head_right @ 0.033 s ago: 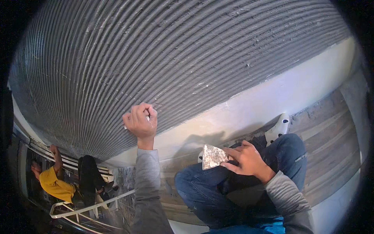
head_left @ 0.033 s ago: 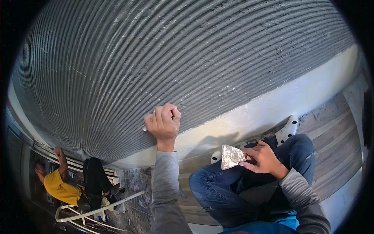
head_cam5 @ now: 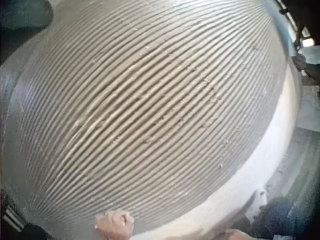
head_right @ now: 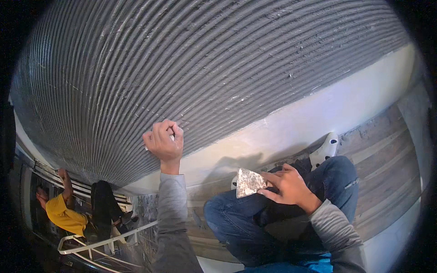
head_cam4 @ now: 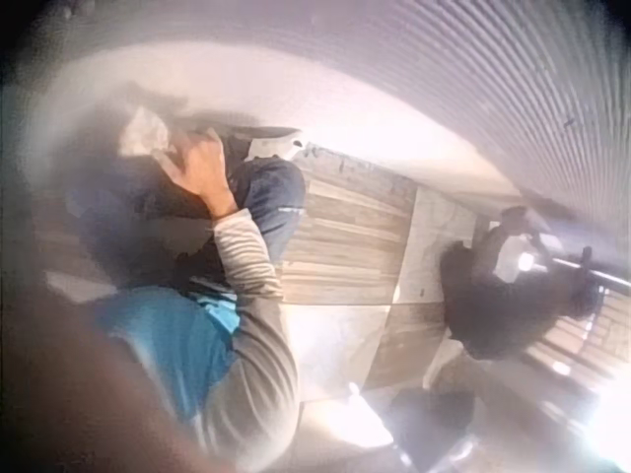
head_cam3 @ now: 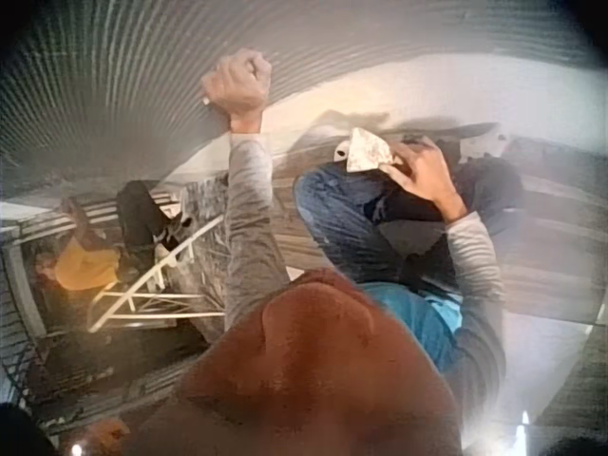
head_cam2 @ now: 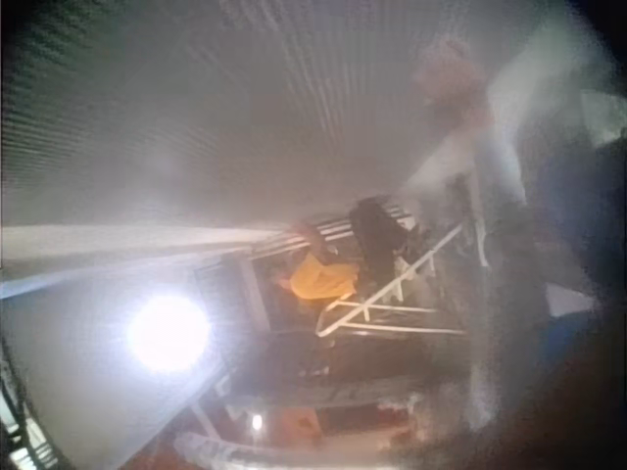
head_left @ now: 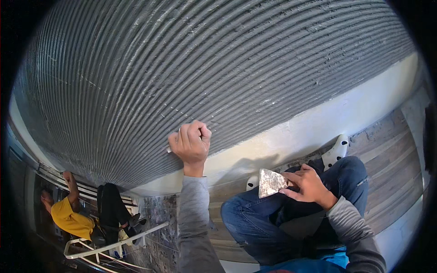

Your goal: Using a small trowel to apply and smooth mortar or adhesive over a wall surface in preparation for tiling.

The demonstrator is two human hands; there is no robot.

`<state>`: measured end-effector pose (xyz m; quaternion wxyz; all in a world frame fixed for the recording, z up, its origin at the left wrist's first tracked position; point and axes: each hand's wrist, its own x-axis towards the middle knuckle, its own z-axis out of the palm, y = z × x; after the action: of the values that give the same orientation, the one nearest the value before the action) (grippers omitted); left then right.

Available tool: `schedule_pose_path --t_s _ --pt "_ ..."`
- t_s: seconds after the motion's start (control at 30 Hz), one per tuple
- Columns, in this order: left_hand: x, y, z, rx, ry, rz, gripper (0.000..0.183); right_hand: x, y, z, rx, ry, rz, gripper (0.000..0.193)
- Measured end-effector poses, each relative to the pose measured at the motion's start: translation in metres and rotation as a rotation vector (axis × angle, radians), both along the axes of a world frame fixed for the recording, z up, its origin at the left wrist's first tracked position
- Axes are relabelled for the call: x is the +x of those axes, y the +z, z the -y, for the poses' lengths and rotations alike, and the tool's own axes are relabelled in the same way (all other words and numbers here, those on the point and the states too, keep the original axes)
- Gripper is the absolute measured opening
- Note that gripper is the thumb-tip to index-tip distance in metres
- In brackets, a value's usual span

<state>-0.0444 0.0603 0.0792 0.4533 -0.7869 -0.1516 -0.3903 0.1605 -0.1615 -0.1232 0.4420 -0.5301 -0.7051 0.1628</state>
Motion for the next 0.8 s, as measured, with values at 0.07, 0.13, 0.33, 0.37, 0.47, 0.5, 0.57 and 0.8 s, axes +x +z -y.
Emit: schedule_pose_path --t_s 0.07,0.13,0.33,0.37,0.47,0.5,0.57,0.8 --pt "0.001 -0.002 -0.001 -0.003 -0.03 0.022 0.012 0.001 -0.001 0.0 0.006 -0.007 0.0 0.052" --pt "-0.003 -0.006 0.001 -0.022 -0.034 0.075 0.01 0.001 -0.002 0.0 0.013 -0.011 -0.001 0.052" --pt "-0.015 -0.011 0.002 0.049 -0.027 0.088 0.016 0.0 0.0 -0.002 -0.008 0.007 0.024 0.051" --pt "-0.016 -0.01 0.002 0.048 -0.024 0.089 0.016 0.0 0.0 -0.002 -0.006 0.007 0.013 0.051" --pt "-0.018 -0.007 0.001 0.084 -0.019 0.071 0.017 0.0 0.001 -0.002 -0.003 0.004 0.006 0.05" --pt "-0.02 -0.005 0.001 0.114 -0.013 0.055 0.015 0.0 0.001 -0.001 -0.001 -0.001 0.01 0.05" --pt "-0.02 -0.004 0.0 0.143 -0.005 0.04 0.014 0.0 0.0 -0.002 0.0 -0.002 0.017 0.05" --pt "-0.024 0.001 -0.004 0.21 0.009 -0.074 0.012 0.0 0.001 -0.002 -0.019 0.008 0.017 0.05"
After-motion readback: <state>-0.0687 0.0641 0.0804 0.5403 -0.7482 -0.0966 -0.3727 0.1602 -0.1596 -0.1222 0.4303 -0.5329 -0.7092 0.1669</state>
